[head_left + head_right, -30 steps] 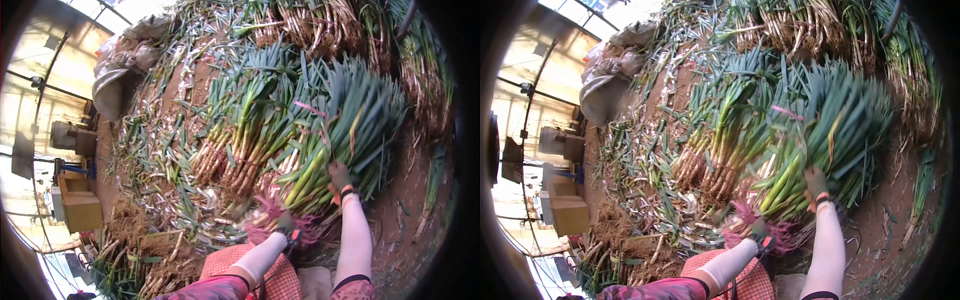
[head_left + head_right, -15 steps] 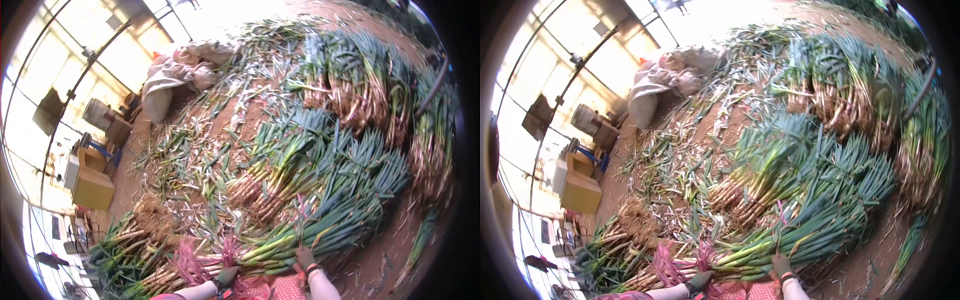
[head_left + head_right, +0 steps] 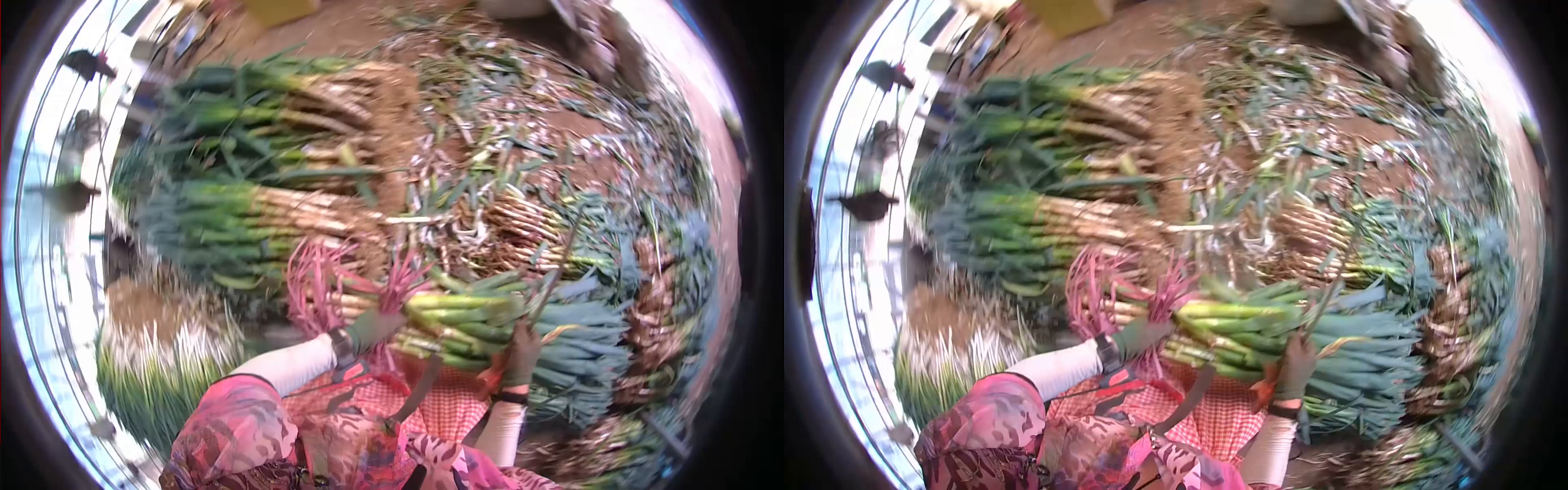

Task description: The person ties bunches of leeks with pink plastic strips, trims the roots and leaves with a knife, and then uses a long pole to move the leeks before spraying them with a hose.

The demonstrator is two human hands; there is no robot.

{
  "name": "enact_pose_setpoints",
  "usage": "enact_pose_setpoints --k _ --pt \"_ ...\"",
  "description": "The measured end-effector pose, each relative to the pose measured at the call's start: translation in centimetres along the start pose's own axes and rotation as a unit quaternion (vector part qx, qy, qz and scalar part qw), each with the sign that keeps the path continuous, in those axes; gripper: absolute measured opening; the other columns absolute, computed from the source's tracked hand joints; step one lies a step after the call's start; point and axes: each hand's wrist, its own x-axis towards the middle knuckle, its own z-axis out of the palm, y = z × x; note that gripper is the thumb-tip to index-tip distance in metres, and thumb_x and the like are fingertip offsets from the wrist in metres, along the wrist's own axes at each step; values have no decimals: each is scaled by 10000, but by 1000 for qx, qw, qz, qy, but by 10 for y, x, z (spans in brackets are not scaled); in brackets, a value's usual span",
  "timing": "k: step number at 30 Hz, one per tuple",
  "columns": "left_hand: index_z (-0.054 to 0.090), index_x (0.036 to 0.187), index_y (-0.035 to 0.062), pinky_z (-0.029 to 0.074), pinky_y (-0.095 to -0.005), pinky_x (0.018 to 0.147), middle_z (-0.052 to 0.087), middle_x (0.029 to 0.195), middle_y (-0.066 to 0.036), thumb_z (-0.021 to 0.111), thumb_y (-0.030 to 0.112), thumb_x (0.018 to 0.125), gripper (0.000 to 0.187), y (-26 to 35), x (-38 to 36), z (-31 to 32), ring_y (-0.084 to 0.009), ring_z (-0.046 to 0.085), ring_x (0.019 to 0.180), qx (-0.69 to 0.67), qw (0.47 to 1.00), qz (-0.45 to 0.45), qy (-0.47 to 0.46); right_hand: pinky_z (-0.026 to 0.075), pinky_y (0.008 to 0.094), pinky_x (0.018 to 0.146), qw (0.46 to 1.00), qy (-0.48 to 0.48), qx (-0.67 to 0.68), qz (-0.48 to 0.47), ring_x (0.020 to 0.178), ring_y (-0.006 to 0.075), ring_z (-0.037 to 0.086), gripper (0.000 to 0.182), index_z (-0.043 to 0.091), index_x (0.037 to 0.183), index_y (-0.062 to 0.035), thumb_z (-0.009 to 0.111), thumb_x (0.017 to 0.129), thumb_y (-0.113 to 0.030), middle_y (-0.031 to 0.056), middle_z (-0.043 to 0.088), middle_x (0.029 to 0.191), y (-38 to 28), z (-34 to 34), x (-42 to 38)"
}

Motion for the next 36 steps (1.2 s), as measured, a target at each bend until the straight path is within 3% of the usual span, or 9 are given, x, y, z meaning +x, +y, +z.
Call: enact_pose_setpoints --k 7,12,17,21,24,28,29,31,36 --pt "603 1108 21 485 -269 604 619 716 -54 539 270 900 330 -30 -31 -55 -138 584 634 -260 965 23 -15 218 206 303 972 -112 82 -190 352 19 322 93 597 874 -95 591 911 -180 -69 420 565 -215 145 -74" --pt "530 1218 -1 528 -290 695 637 914 -42 555 151 887 365 -6 -62 -95 -128 604 727 -676 724 137 -25 213 193 303 927 -207 45 -310 326 18 284 137 617 944 -87 620 896 -215 -85 385 510 -322 276 -156" --pt "570 1137 23 501 -268 646 558 787 -8 513 98 889 266 -12 -51 -160 -89 532 631 -733 651 178 -82 255 166 402 682 -387 -98 -612 456 -15 351 145 630 1027 -81 562 905 -123 -98 420 600 -379 424 -193" --pt "615 1119 82 428 -240 555 532 745 9 496 157 908 254 4 -45 -255 -80 491 602 -712 675 172 89 360 207 498 664 -608 -115 -421 553 33 441 157 655 983 -55 580 884 -151 -32 543 655 -363 529 -216" --pt "641 1037 86 432 -250 563 544 734 14 526 183 907 199 -32 -16 -297 -90 503 611 -403 890 168 128 395 271 497 640 -509 -161 -553 504 103 465 191 657 948 -44 594 868 -206 41 555 604 -310 582 -183" --pt "636 896 35 468 -249 541 592 749 -26 582 172 872 148 -119 42 -294 -111 563 622 -414 867 148 233 428 297 559 776 -454 -202 -388 701 138 551 125 646 884 -49 552 864 -130 67 576 730 -240 559 -110" --pt "639 897 34 473 -252 531 595 734 -33 583 178 871 156 -110 11 -310 -115 578 619 -478 849 17 225 423 288 523 533 -324 -286 -727 657 112 554 111 631 866 -42 527 868 -81 47 553 686 -225 540 -83" --pt "647 923 40 488 -278 531 624 753 -53 603 181 862 159 -126 -7 -320 -129 606 633 -461 838 -134 260 389 267 439 872 -390 -225 -193 525 93 520 166 629 821 -49 487 884 -109 45 552 682 -193 493 -65" --pt "664 987 97 512 -313 569 651 795 -81 584 213 877 178 -192 30 -305 -175 627 655 -374 830 33 412 395 237 441 900 -347 -237 -116 507 80 517 214 629 956 -43 530 926 -231 18 572 706 -91 381 -24"
